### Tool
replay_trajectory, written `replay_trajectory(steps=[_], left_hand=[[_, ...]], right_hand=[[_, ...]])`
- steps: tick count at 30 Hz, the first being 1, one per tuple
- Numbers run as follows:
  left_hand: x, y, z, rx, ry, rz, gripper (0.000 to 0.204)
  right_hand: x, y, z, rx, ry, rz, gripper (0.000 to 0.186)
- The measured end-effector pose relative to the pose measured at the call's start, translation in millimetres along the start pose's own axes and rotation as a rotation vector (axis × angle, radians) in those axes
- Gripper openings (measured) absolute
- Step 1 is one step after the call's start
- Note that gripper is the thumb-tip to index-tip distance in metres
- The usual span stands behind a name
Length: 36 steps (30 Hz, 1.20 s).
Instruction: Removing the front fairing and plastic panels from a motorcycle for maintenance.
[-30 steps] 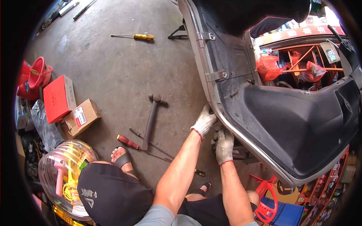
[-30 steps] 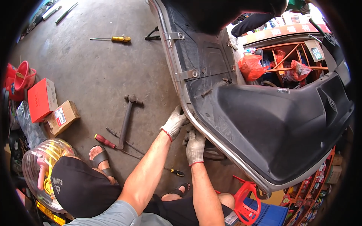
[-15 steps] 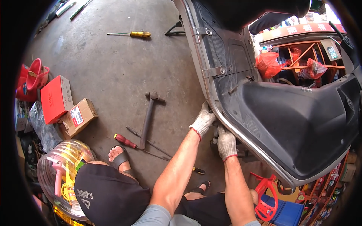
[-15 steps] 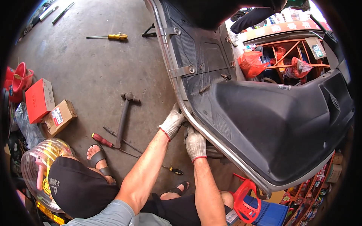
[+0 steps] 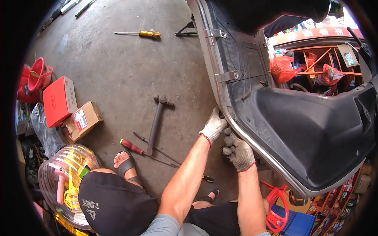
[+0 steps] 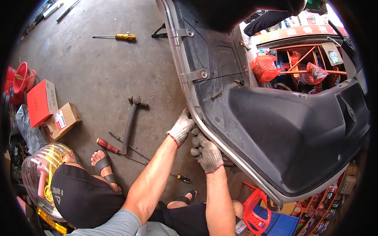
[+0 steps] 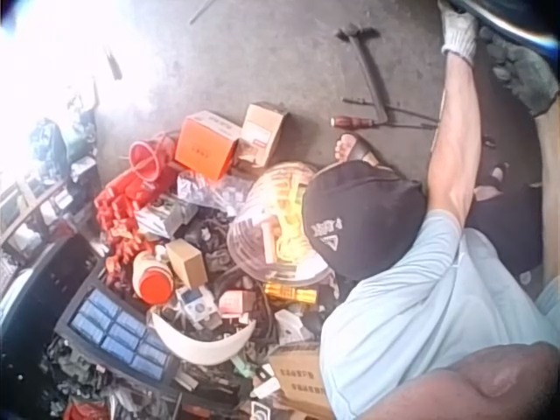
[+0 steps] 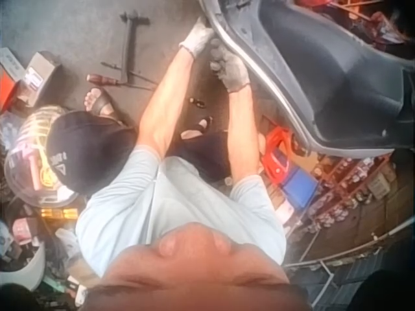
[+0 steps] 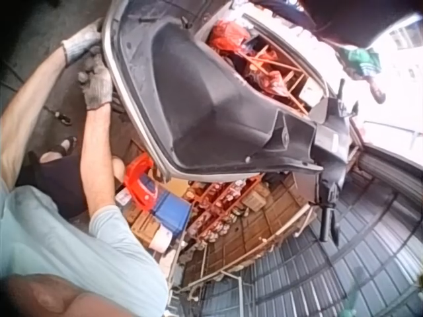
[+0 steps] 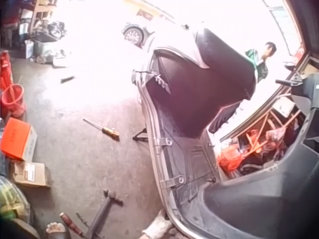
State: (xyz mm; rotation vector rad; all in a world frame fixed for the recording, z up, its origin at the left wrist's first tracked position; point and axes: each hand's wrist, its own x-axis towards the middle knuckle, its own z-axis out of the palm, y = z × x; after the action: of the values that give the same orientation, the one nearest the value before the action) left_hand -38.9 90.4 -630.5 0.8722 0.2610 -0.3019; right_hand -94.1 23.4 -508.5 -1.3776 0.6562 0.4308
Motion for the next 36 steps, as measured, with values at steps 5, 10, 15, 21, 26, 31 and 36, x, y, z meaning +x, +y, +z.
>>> replay_trajectory(steps=[5,10,15,21,26,31,36], left_hand=[[1,0,2,-0.058,-0.024,-0.054,0.069],[8,-8,3,-0.080,-0.038,-0.045,0.067],[14,-26,-7,-0.175,-0.049,-0.027,0.060],[7,-19,-6,-0.333,0.115,0.151,0.055],[-2,1,-8,-0.532,0.113,0.101,0.053],[11,-15,-3,-0.425,0.032,0.139,0.048],[7,-17,-5,-0.388,0.155,0.107,0.042]], right_hand=[[-4,-5,1,-0.232,0.054,-0.062,0.012],[2,7,5,-0.334,0.220,-0.104,0.011],[0,15,15,-0.511,0.348,-0.109,0.016],[12,25,-12,-0.643,0.369,-0.280,0.018],[-12,51,-28,-0.797,0.283,-0.294,0.017],[-26,127,-105,-1.093,0.227,-0.273,0.018],[-12,184,-103,-1.484,0.227,-0.122,0.027]])
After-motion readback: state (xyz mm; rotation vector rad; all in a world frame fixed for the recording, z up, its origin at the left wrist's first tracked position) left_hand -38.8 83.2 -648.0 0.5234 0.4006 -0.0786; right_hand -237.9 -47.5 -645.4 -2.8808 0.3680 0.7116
